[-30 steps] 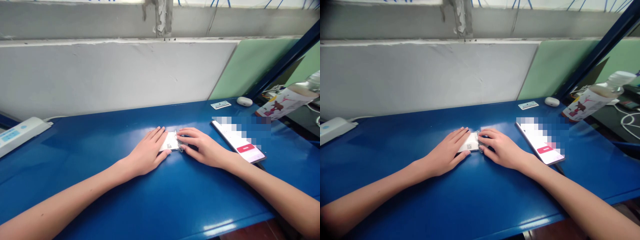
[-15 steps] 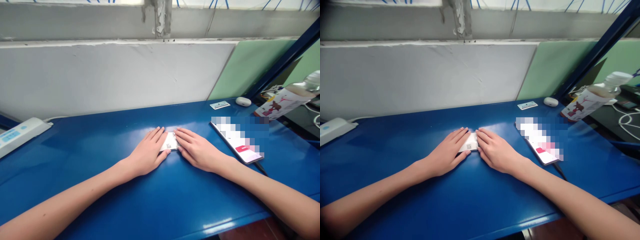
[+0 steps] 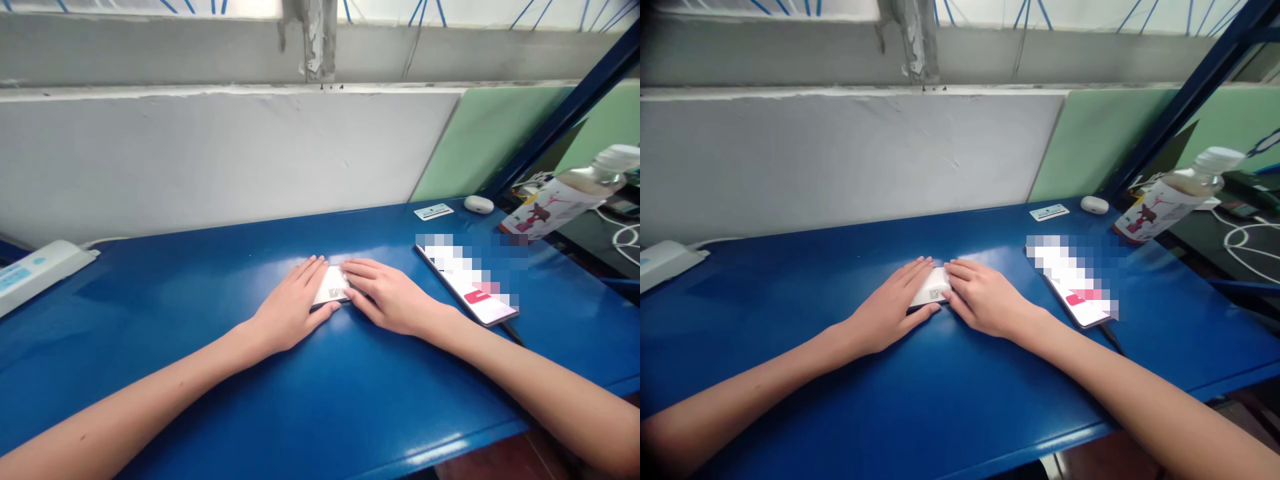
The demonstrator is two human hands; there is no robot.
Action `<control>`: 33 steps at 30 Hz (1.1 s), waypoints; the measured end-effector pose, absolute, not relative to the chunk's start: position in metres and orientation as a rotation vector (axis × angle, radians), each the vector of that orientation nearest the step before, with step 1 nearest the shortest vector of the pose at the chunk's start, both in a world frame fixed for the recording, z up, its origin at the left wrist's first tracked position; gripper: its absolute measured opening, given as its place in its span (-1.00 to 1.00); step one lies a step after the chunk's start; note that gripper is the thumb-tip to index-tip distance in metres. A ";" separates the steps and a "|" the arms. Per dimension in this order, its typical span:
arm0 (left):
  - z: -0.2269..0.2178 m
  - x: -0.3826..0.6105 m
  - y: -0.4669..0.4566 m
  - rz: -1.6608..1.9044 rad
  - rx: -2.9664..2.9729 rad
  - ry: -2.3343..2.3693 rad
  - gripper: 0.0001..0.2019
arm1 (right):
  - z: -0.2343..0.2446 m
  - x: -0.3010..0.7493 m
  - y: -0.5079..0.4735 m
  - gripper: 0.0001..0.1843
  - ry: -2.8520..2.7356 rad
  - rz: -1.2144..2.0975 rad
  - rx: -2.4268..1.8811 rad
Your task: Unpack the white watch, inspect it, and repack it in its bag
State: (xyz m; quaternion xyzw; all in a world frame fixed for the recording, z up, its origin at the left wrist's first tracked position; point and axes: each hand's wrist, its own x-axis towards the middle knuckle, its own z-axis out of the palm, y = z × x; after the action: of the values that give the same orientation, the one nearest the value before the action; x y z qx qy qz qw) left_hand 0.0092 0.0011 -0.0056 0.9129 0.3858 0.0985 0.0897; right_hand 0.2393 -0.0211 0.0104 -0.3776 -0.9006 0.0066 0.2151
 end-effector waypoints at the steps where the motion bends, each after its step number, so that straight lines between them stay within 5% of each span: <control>1: -0.005 0.009 0.001 0.290 2.699 1.175 -0.26 | 0.011 0.242 -0.019 -0.61 -2.474 0.076 -1.068; 7: -0.003 0.009 0.001 0.236 2.639 1.215 -0.26 | 0.027 0.251 0.004 -0.71 -2.569 0.225 -1.136; 11: -0.001 0.008 0.001 0.290 2.614 1.170 -0.35 | 0.025 0.249 0.016 -0.59 -2.547 0.331 -1.258; 20: -0.001 0.005 0.003 0.493 2.576 1.000 -0.39 | 0.008 0.250 0.013 -0.62 -2.131 0.532 -0.893; 33: 0.005 0.006 0.001 0.656 2.461 1.041 -0.47 | 0.030 0.257 0.006 -0.92 -1.736 0.611 -0.889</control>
State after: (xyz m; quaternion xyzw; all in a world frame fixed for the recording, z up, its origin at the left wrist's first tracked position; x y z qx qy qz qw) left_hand 0.0057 0.0006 0.0052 0.8775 0.3712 0.2338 0.1937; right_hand 0.2566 0.0057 0.0300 -0.3709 -0.7247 0.2551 0.5216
